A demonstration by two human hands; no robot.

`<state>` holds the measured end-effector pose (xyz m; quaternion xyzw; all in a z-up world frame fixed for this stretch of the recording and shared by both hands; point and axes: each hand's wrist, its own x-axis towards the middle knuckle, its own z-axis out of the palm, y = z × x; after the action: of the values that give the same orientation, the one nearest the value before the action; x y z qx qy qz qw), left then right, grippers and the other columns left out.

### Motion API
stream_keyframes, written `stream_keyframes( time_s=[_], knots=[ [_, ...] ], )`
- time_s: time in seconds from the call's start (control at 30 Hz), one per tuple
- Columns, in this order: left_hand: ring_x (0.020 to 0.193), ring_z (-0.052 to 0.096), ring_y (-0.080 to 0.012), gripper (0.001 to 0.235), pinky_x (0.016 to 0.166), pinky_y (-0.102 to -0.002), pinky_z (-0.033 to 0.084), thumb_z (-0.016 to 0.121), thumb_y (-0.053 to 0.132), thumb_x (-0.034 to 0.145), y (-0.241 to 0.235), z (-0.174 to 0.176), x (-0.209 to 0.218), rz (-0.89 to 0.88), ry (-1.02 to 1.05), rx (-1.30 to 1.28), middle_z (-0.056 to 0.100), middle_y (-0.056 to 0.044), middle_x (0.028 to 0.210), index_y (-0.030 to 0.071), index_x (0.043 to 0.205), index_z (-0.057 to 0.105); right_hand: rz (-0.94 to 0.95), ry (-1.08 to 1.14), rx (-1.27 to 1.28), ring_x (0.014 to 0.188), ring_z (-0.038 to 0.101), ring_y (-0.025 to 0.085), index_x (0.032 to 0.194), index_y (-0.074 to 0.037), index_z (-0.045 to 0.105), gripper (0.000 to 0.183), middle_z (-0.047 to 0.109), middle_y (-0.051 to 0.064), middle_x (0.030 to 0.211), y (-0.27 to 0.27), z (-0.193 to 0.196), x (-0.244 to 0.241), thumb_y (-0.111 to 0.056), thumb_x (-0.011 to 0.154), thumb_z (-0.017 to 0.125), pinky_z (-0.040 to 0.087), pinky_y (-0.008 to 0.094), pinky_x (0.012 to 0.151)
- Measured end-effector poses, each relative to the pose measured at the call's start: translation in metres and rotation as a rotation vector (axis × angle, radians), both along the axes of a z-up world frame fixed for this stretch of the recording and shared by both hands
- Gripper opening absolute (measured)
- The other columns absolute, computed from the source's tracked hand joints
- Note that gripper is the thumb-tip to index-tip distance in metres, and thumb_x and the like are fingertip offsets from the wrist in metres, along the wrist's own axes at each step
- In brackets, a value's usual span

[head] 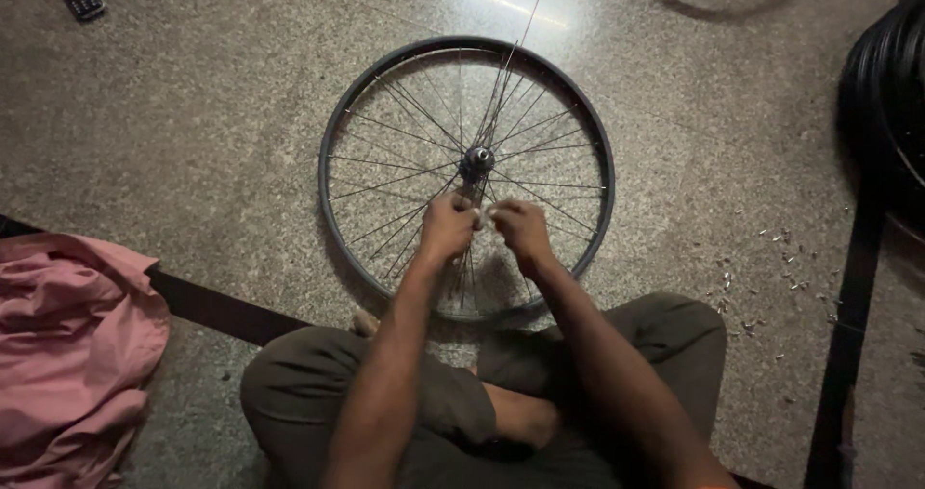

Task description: The person sits on the floor and installs spokes into a bicycle wheel rim. They insert the spoke ends into the hub and then thread the nipples onto the spoke ends at the rim. The person repeats this process for multiple spokes, occasionally rotating the wheel to access different sections.

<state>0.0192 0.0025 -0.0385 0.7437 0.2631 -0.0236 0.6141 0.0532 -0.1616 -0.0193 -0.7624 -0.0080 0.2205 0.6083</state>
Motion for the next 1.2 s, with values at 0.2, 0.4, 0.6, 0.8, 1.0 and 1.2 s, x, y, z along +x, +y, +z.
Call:
stream_keyframes(
  time_s=[0.2,0.4,0.6,0.8,1.0,1.2],
  knots=[
    [0.082,0.074,-0.0219,0.029,0.075,-0.037,0.059,0.078,0.018,0.079,0.007,0.001,0.001,0.029,-0.092,0.130,0.075,-0.013,0.089,0.000,0.101,0.071,-0.083,0.360,0.182,0.049,0.045,0.009,0.114,-0.008,0.069,0.028,0.062,0.002,0.070,0.022,0.027,0.025,-0.016,0.088,0.065,0.033,0.027,0.042],
    [0.078,0.073,-0.0179,0.023,0.070,-0.034,0.059,0.073,0.008,0.085,0.008,0.000,0.003,-0.005,-0.132,-0.091,0.076,-0.013,0.091,-0.004,0.105,0.069,0.037,0.305,0.267,0.050,0.040,0.010,0.093,-0.006,0.065,0.013,0.050,-0.001,0.068,0.029,0.012,0.033,-0.018,0.096,0.067,0.029,0.028,0.042],
    [0.074,0.070,-0.0155,0.023,0.065,-0.030,0.059,0.070,-0.001,0.087,0.005,-0.013,0.011,0.066,-0.211,-0.360,0.073,-0.011,0.092,-0.005,0.109,0.065,0.035,0.403,0.020,0.054,0.040,0.008,0.089,-0.006,0.069,0.031,0.065,-0.001,0.074,0.018,0.049,0.006,-0.034,0.099,0.062,0.030,0.025,0.046],
    [0.068,0.068,-0.0153,0.016,0.062,-0.030,0.058,0.071,0.004,0.088,-0.003,0.000,0.006,0.103,-0.199,-0.379,0.070,-0.011,0.084,-0.005,0.100,0.064,0.181,0.240,-0.083,0.052,0.045,0.011,0.096,-0.003,0.075,0.036,0.062,0.004,0.068,-0.040,0.078,-0.039,-0.036,0.098,0.060,0.033,0.027,0.044],
    [0.061,0.067,-0.0138,0.013,0.052,-0.029,0.050,0.072,0.008,0.086,-0.006,0.025,0.000,0.084,-0.062,-0.280,0.073,-0.009,0.075,-0.001,0.094,0.066,0.228,-0.058,-0.204,0.059,0.056,0.010,0.087,-0.001,0.076,0.033,0.067,0.004,0.067,-0.063,0.055,-0.040,-0.031,0.096,0.066,0.045,0.030,0.053],
    [0.062,0.067,-0.0165,0.013,0.051,-0.031,0.049,0.072,0.006,0.086,-0.007,0.024,0.000,0.082,-0.051,-0.296,0.074,-0.010,0.076,-0.003,0.091,0.065,0.234,-0.046,-0.505,0.060,0.063,0.021,0.090,-0.002,0.076,0.034,0.068,0.011,0.067,-0.068,0.063,-0.023,-0.034,0.092,0.066,0.050,0.038,0.061]
  ],
)
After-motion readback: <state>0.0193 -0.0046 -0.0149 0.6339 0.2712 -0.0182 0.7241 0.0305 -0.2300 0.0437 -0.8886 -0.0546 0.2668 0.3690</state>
